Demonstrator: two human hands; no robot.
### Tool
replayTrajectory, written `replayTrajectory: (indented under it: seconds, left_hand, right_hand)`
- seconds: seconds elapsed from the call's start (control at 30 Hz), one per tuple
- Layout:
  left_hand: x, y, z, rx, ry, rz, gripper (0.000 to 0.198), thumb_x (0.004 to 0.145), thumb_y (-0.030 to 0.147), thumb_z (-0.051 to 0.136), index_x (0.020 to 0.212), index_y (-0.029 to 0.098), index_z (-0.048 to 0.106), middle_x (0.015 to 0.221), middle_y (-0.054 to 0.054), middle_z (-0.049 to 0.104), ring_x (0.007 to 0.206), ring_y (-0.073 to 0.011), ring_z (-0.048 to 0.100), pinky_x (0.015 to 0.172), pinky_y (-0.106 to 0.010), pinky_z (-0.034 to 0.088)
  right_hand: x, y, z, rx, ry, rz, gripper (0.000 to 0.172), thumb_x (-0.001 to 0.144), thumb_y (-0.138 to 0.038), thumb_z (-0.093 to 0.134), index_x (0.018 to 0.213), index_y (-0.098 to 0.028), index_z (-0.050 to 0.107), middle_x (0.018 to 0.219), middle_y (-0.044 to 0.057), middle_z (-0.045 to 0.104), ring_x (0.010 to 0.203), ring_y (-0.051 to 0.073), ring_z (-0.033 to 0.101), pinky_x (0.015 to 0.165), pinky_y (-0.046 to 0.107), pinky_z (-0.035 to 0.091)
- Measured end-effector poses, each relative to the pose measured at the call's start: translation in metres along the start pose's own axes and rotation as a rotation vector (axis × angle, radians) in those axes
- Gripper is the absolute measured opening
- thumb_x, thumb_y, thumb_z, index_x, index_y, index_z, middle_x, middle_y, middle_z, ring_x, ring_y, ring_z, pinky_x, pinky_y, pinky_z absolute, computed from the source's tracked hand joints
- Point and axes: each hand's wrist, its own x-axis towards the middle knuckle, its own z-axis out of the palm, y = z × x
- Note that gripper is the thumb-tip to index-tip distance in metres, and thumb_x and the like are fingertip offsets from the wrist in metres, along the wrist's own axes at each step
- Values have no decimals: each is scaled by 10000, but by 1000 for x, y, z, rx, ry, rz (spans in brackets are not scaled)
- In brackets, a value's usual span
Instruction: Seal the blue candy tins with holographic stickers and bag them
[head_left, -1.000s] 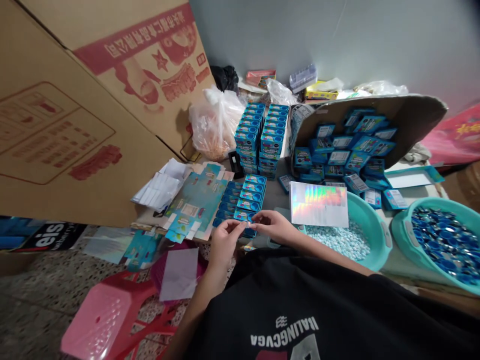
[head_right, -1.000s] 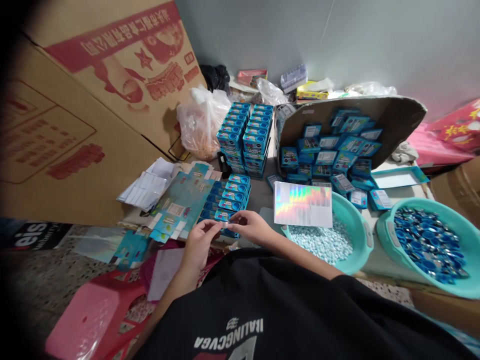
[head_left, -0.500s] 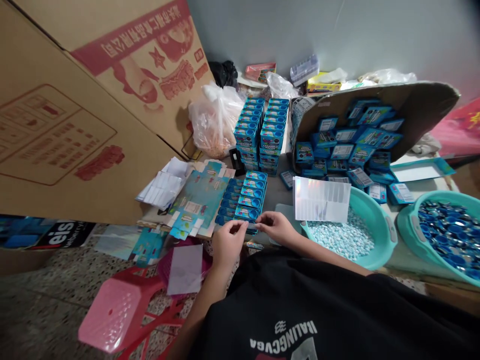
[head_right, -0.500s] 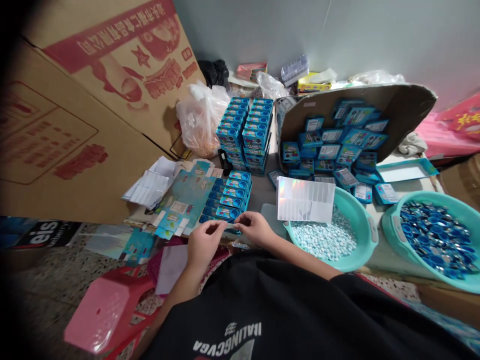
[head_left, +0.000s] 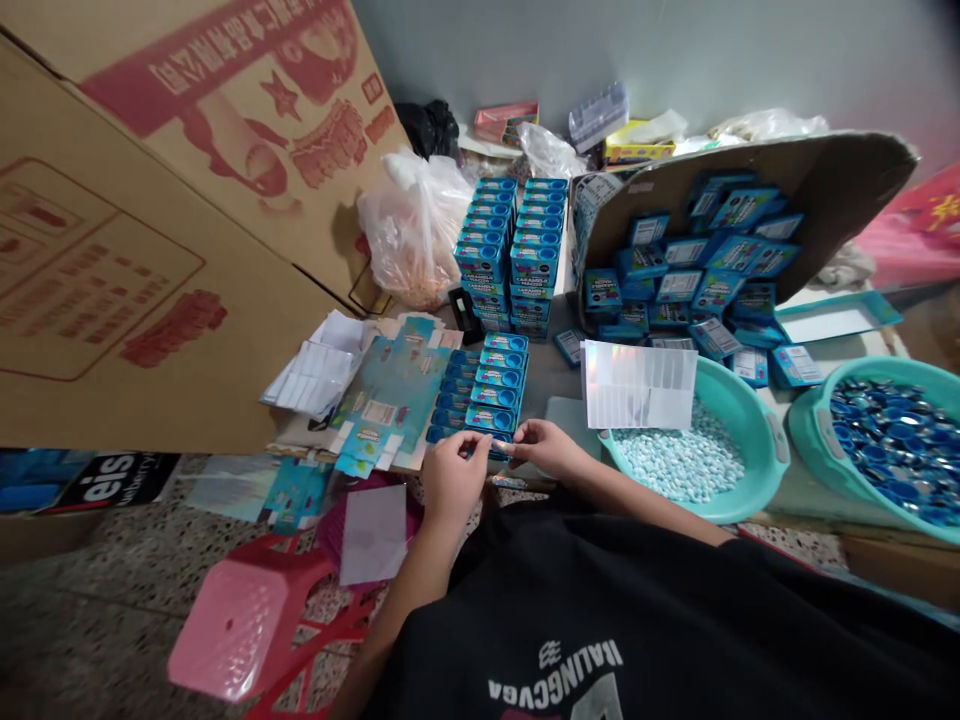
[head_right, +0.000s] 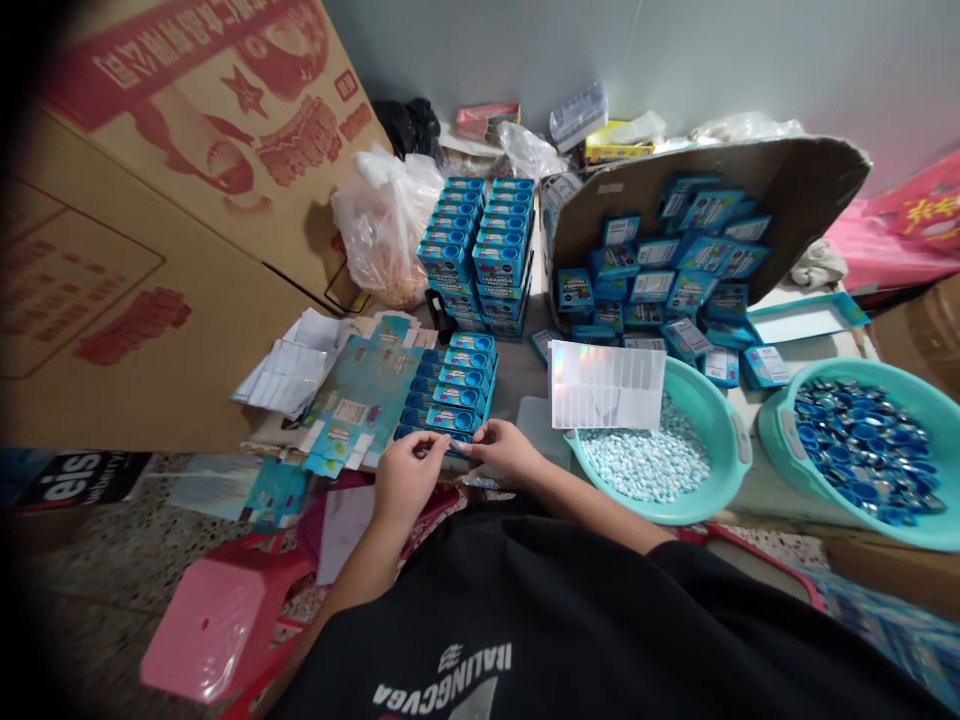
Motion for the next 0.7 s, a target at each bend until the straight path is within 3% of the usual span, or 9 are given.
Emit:
replayTrajectory:
  seconds: [0.23, 0.43, 0.53, 0.7]
  left_hand:
    - [-2, 5, -7, -84, -59, 0, 240, 833, 425, 618, 770, 212, 709, 775, -20, 713, 734, -182, 622, 695, -284, 452]
    - [-3, 7, -12, -150, -93, -30, 246, 820, 431, 630, 769, 204, 709, 732, -5, 697, 646, -155, 579, 633, -267, 434]
    - [-1, 7, -14, -163, -60, -26, 250, 822, 432, 629, 771, 201, 708, 728, -2, 694, 631, -147, 566, 612, -261, 422]
    - [2, 4, -14, -118, -46, 7, 233, 833, 417, 625, 775, 210, 715, 756, -2, 706, 667, -150, 574, 638, -261, 425]
  right_hand:
    - [-2, -5, -10, -301, -38, -31, 360, 715, -468, 792, 690, -175, 585, 576, 0, 661, 536, 117, 561, 506, 216, 367]
    - [-7, 3, -15, -278, -76, -175, 428, 746, -582, 689, 706, -163, 611, 656, 7, 639, 614, 125, 531, 597, 242, 388]
    - [-10, 0, -15, -305, -40, -256, 422, 779, -583, 623, 736, -164, 603, 661, -6, 583, 618, 124, 479, 583, 247, 350]
    - [-12, -7, -12, -500, 55, -259, 329, 829, -481, 575, 723, -170, 580, 643, -17, 530, 613, 125, 439, 572, 255, 306]
